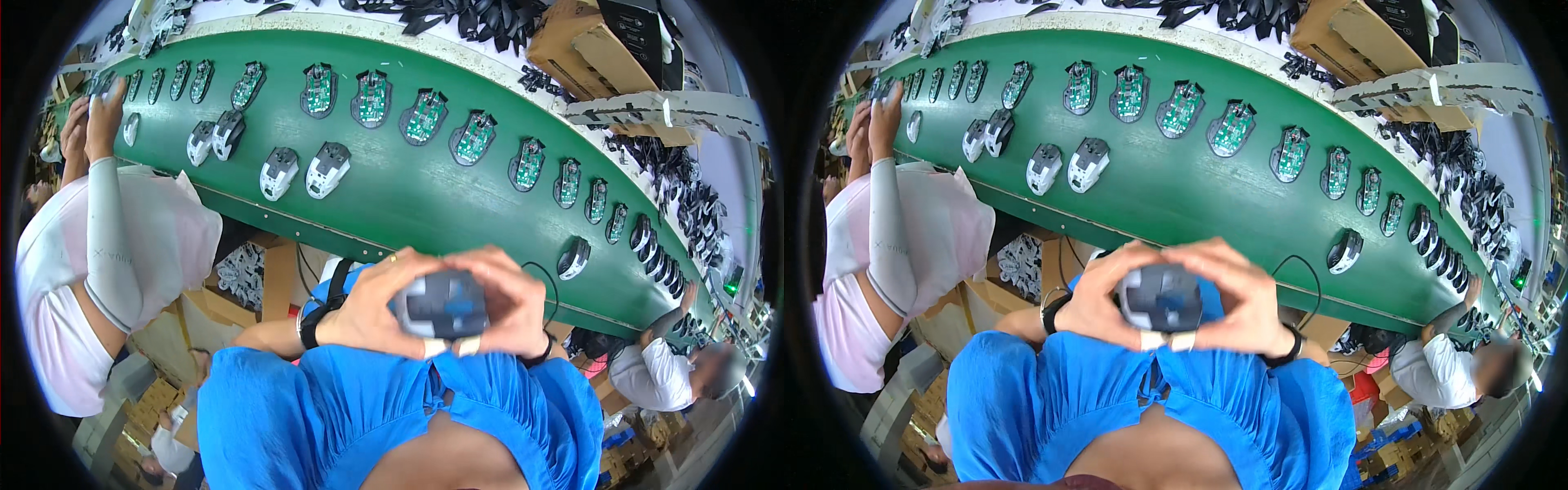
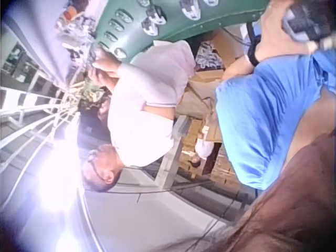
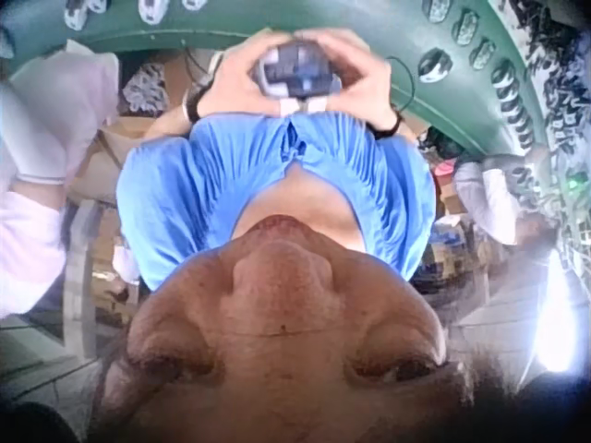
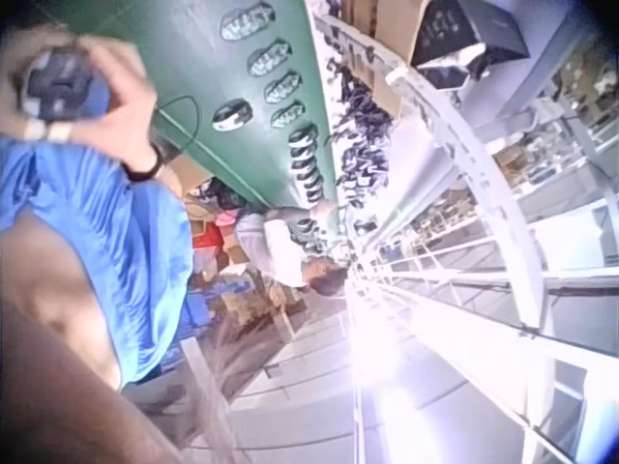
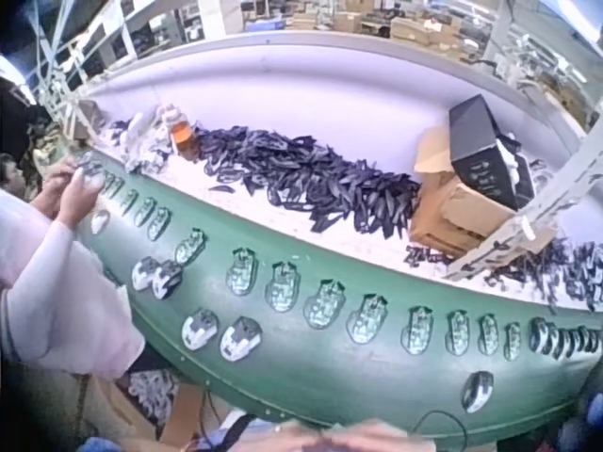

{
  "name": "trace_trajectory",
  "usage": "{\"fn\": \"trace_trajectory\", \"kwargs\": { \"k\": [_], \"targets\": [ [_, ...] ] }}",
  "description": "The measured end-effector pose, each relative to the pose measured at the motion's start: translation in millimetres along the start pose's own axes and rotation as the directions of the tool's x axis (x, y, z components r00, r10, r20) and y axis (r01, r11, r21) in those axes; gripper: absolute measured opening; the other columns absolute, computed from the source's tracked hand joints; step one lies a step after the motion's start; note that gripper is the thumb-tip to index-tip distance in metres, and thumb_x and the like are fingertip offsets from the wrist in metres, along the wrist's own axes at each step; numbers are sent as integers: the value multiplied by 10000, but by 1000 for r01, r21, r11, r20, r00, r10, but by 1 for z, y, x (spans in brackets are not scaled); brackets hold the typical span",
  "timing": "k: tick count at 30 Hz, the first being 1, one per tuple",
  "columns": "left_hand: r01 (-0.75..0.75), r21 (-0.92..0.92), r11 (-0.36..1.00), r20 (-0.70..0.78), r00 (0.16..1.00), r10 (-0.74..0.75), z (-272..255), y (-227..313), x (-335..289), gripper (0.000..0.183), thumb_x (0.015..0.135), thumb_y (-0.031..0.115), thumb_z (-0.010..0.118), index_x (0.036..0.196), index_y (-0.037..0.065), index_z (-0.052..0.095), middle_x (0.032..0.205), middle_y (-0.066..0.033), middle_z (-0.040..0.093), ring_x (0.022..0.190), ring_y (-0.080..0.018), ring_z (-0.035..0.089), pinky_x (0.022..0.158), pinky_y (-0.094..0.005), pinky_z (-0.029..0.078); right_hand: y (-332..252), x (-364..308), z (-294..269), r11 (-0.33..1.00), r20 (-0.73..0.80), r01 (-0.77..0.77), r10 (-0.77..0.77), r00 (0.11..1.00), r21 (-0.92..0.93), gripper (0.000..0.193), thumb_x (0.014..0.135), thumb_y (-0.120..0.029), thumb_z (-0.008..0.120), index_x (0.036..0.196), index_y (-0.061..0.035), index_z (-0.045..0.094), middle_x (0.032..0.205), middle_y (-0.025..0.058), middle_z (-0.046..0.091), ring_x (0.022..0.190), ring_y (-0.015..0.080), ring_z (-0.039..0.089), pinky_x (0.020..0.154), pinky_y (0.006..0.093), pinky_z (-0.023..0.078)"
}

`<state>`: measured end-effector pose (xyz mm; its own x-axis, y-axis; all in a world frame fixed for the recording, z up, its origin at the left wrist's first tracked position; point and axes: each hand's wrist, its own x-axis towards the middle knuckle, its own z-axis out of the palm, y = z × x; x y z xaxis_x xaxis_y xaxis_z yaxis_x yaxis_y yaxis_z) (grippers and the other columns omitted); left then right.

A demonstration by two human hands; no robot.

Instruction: The person assembles small electronic devices on a green workbench. They pick up white plastic casings and black components, fit them together, and place the finished units on the table. The person also retrieves parts from a cardboard box and handles loose components.

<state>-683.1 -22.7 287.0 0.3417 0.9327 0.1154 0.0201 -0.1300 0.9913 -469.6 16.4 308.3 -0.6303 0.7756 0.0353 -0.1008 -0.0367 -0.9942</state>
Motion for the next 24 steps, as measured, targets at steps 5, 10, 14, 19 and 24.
{"fn": "trace_trajectory", "kwargs": {
  "k": [5,10,14,19,24],
  "targets": [
    [237,168,957,-154,965,-212,12,-32,29,687,570,271,846,1131,6,550,1010,-171,602,914,-319,605,802,-380,478,57,4,-5,959,-279,-186,242,929,214,655,717,-76,769,1312,-33,498,1257,122,543,1149,250,525,917,407,475],
    [25,504,863,-176,982,74,71,-124,64,554,628,103,703,1134,-22,517,1171,-237,520,1128,-416,461,962,-473,394,117,-2,-5,686,-502,0,532,682,727,534,881,-56,574,1369,-80,360,1182,56,542,1070,156,546,876,304,488],
    [64,283,957,58,995,-84,119,-144,57,828,639,112,695,1346,-95,318,1412,-292,290,1319,-443,288,1097,-458,289,158,-44,-43,812,-766,-75,573,292,578,479,824,-181,687,1223,-90,438,1077,44,557,983,154,546,732,303,507],
    [274,415,867,-118,962,-247,49,-131,46,806,706,192,720,1392,25,331,1436,-243,292,1331,-409,279,1098,-450,270,207,-131,-128,360,-958,-890,-172,230,-278,923,743,-346,730,1406,61,235,1267,271,478,1172,392,455,997,474,362],
    [395,637,662,-493,869,-45,-48,-151,9,829,701,144,738,1382,-35,301,1375,-262,346,1294,-419,312,1084,-466,266,163,-39,-142,220,-779,-768,-372,504,-602,796,740,-298,744,1367,15,366,1293,239,476,1224,395,402,1046,461,285]
  ]
}}
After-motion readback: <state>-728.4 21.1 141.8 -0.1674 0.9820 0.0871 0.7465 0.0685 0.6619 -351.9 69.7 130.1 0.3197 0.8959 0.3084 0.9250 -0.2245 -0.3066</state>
